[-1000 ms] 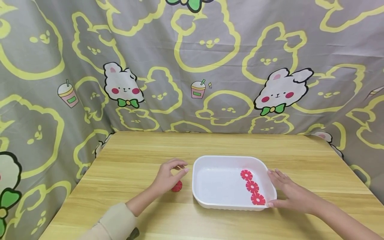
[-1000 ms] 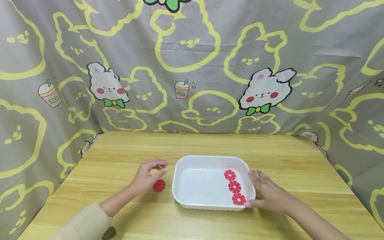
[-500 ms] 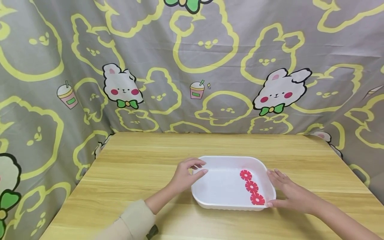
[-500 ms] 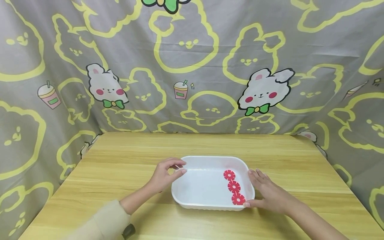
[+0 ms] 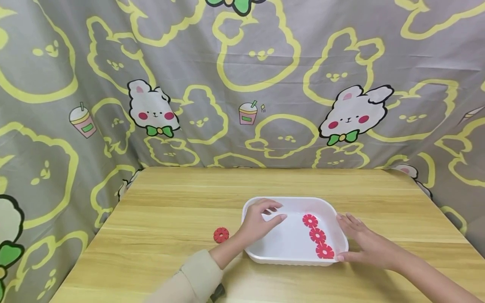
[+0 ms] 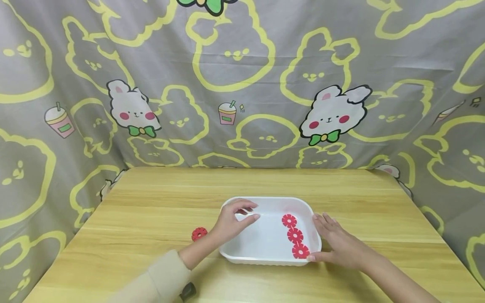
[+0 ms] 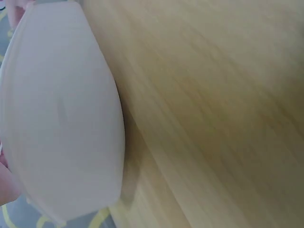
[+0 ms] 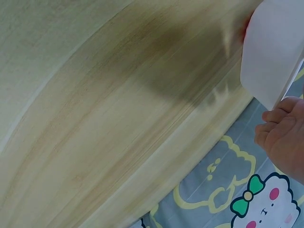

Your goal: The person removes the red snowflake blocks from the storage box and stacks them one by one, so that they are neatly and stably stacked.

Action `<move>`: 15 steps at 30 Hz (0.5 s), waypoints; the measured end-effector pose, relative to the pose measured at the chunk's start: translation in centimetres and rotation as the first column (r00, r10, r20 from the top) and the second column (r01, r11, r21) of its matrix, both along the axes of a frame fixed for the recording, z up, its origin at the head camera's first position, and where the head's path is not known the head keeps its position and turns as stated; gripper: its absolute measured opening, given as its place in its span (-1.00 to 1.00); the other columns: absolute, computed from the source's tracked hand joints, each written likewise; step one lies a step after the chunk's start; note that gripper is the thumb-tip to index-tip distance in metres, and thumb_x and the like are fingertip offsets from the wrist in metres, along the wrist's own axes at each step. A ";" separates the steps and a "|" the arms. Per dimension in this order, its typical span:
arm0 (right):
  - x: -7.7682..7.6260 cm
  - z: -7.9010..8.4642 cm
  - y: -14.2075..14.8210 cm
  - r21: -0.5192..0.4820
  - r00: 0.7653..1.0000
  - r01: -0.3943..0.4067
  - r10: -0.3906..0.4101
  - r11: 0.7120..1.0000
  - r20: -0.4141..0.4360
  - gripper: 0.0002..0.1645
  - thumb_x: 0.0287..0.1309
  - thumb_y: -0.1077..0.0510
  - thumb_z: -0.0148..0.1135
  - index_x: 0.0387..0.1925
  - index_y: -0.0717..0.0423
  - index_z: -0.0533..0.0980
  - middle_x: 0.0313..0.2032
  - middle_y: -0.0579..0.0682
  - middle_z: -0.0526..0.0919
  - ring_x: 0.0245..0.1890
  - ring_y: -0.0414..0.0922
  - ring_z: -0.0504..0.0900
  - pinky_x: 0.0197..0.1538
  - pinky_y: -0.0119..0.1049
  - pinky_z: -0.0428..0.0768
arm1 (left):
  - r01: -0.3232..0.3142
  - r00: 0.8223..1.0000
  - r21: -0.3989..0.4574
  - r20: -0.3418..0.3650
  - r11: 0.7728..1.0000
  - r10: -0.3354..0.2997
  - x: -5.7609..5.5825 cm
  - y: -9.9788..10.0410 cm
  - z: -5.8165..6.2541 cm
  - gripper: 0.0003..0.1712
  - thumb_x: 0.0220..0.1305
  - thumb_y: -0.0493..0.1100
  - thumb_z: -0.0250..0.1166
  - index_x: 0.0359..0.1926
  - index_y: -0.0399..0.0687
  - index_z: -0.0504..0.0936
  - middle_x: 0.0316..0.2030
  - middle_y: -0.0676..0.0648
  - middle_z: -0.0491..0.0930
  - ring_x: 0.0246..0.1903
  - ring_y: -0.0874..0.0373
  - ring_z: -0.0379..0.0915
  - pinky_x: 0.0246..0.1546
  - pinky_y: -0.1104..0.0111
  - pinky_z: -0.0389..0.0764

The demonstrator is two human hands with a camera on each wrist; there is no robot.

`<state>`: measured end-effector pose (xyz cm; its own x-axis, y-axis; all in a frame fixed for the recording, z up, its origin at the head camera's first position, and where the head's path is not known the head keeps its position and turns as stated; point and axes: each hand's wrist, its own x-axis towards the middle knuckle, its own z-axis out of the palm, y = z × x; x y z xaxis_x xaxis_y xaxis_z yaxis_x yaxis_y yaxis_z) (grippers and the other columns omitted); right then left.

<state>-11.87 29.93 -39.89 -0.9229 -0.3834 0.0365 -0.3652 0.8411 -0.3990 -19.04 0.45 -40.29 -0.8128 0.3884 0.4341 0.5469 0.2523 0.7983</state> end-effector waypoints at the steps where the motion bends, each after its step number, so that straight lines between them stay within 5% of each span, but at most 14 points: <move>1: 0.0 0.0 0.0 -0.002 1.000 -0.002 0.002 1.000 -0.002 0.23 -0.20 -0.34 0.32 0.30 0.40 0.14 0.31 0.36 0.18 0.27 0.42 0.10 0.36 0.05 0.05 | -0.005 1.000 0.001 -0.004 1.000 0.005 0.0 0.3 0.0 -0.70 0.08 -0.22 0.35 -0.17 -0.32 0.62 -0.20 -0.19 0.64 -0.22 -0.08 0.56 -0.20 0.30 0.64; 4: 0.1 -0.1 0.1 -0.008 1.000 0.000 0.000 1.000 -0.005 0.22 -0.19 -0.34 0.31 0.31 0.38 0.13 0.32 0.35 0.17 0.28 0.41 0.10 0.34 -0.50 -0.27 | -0.014 1.000 0.005 0.017 1.000 0.014 0.0 1.3 -0.2 -0.68 0.07 -0.22 0.35 -0.14 -0.31 0.61 -0.18 -0.20 0.63 -0.20 -0.07 0.55 -0.19 0.27 0.64; 6: 0.1 -0.2 0.1 -0.009 1.000 0.004 -0.004 1.000 -0.001 0.22 -0.18 -0.34 0.31 0.32 0.38 0.12 0.32 0.35 0.16 0.29 0.40 0.09 0.32 -0.50 -0.29 | -0.017 0.999 0.004 0.032 1.000 0.017 0.0 2.0 -0.3 -0.65 0.08 -0.21 0.35 -0.12 -0.31 0.60 -0.16 -0.20 0.63 -0.19 -0.06 0.54 -0.17 0.28 0.64; 9: 0.0 -0.1 0.0 -0.005 1.000 0.008 -0.008 1.000 0.002 0.22 -0.19 -0.34 0.32 0.31 0.38 0.12 0.32 0.36 0.16 0.29 0.39 0.09 0.37 -0.06 -0.05 | -0.017 0.999 -0.003 0.044 1.000 0.018 -0.1 3.0 -0.5 -0.64 0.09 -0.20 0.35 -0.10 -0.30 0.59 -0.15 -0.20 0.61 -0.17 -0.04 0.54 -0.16 0.33 0.63; 11: 0.0 -0.1 0.0 -0.006 1.000 0.007 -0.007 1.000 0.005 0.23 -0.20 -0.33 0.32 0.31 0.39 0.12 0.32 0.36 0.16 0.29 0.40 0.08 0.38 -0.08 -0.05 | -0.018 0.999 -0.007 0.048 1.000 0.019 -0.1 3.6 -0.6 -0.63 0.09 -0.19 0.35 -0.09 -0.30 0.59 -0.15 -0.20 0.61 -0.17 -0.04 0.54 -0.16 0.36 0.62; 13: 0.0 -0.2 0.0 -0.010 1.000 0.002 -0.002 1.000 0.002 0.22 -0.19 -0.33 0.32 0.30 0.41 0.13 0.31 0.38 0.16 0.28 0.41 0.08 0.35 -0.50 -0.26 | -0.025 0.998 -0.009 0.051 1.000 0.025 -0.1 4.3 -0.7 -0.63 0.09 -0.18 0.35 -0.09 -0.30 0.59 -0.15 -0.19 0.61 -0.16 -0.05 0.54 -0.16 0.38 0.62; 15: 0.0 -0.2 0.0 -0.014 1.000 0.000 0.000 1.000 0.005 0.22 -0.18 -0.33 0.32 0.31 0.41 0.12 0.32 0.38 0.15 0.29 0.41 0.07 0.13 -0.76 -0.41 | -0.041 0.997 -0.013 0.063 0.999 0.041 -0.1 4.8 -0.8 -0.63 0.09 -0.18 0.36 -0.09 -0.30 0.59 -0.15 -0.18 0.61 -0.16 -0.04 0.54 -0.17 0.40 0.62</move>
